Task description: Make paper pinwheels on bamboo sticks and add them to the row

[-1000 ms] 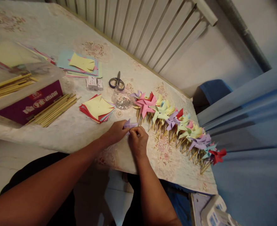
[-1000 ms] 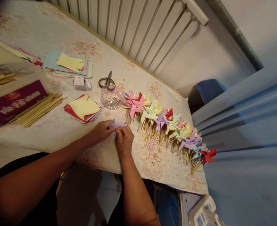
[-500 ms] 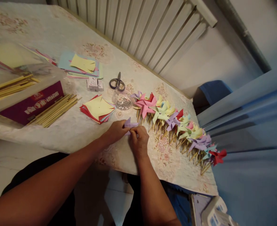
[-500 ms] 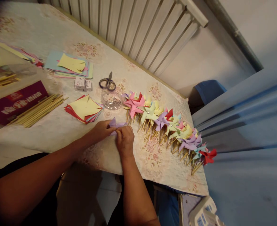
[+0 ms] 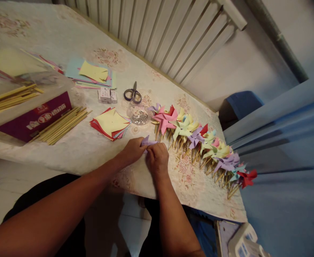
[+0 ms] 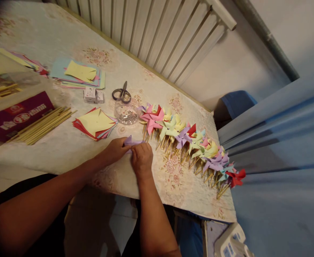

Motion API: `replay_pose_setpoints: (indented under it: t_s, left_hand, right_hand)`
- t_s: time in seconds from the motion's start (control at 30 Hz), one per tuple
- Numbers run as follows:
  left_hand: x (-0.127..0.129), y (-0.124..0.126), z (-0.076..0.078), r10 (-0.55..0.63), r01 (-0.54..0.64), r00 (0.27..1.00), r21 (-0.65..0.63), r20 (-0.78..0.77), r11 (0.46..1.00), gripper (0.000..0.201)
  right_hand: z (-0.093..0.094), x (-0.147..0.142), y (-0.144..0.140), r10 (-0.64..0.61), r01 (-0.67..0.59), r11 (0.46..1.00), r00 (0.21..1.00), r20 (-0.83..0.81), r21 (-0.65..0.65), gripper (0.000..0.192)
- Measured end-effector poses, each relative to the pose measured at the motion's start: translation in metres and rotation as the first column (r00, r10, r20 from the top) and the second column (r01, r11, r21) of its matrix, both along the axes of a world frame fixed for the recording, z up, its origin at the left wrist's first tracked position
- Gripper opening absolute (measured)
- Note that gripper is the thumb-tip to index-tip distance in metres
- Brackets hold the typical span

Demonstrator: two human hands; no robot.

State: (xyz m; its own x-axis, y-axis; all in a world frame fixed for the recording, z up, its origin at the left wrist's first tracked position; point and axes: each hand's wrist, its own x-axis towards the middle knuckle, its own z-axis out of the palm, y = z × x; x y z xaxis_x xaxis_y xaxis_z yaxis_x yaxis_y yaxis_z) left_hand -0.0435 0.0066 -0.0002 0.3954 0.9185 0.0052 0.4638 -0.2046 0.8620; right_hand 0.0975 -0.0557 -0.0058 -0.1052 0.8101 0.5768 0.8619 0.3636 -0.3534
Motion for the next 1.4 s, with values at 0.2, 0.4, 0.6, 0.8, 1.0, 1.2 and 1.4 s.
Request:
replay_pose_setpoints:
  t_s: [0.2, 0.4, 0.6, 0.8, 1.0, 1.2, 1.4]
  left_hand:
    - [0.003, -0.003, 0.001, 0.05, -0.049, 0.998, 0.016, -0.029, 0.999, 0.021]
    - [0.004, -0.004, 0.0, 0.052, -0.05, 0.997, 0.034, -0.065, 0.998, 0.02]
    - [0.004, -0.005, 0.002, 0.048, -0.044, 0.995, 0.042, -0.09, 0.998, 0.021]
    - [0.005, -0.005, 0.0, 0.039, -0.032, 0.992, 0.058, -0.118, 0.998, 0.019]
    - [0.006, -0.004, -0.001, 0.044, -0.039, 0.994, 0.047, -0.098, 0.998, 0.02]
    - [0.006, -0.005, -0.001, 0.045, -0.041, 0.995, 0.04, -0.094, 0.998, 0.02]
    - [0.005, -0.006, 0.0, 0.045, -0.043, 0.995, 0.027, -0.093, 0.999, 0.019]
  right_hand:
    - [-0.009, -0.014, -0.002, -0.13, 0.13, 0.991, 0.956, -0.262, -0.02, 0.024]
    - [-0.009, -0.017, -0.002, -0.203, 0.169, 0.978, 0.893, -0.402, -0.119, 0.022]
    - [-0.007, -0.008, 0.0, -0.079, 0.075, 0.997, 0.974, -0.213, -0.028, 0.024]
    - [-0.008, -0.016, -0.002, -0.23, 0.178, 0.971, 0.874, -0.429, -0.158, 0.022]
    - [-0.007, -0.008, 0.002, -0.094, 0.085, 0.995, 0.975, -0.204, -0.05, 0.023]
    - [-0.007, -0.011, 0.002, -0.225, 0.147, 0.968, 0.864, -0.45, -0.202, 0.019]
    - [0.0, -0.004, 0.004, -0.059, 0.046, 0.997, 0.977, -0.207, -0.068, 0.025]
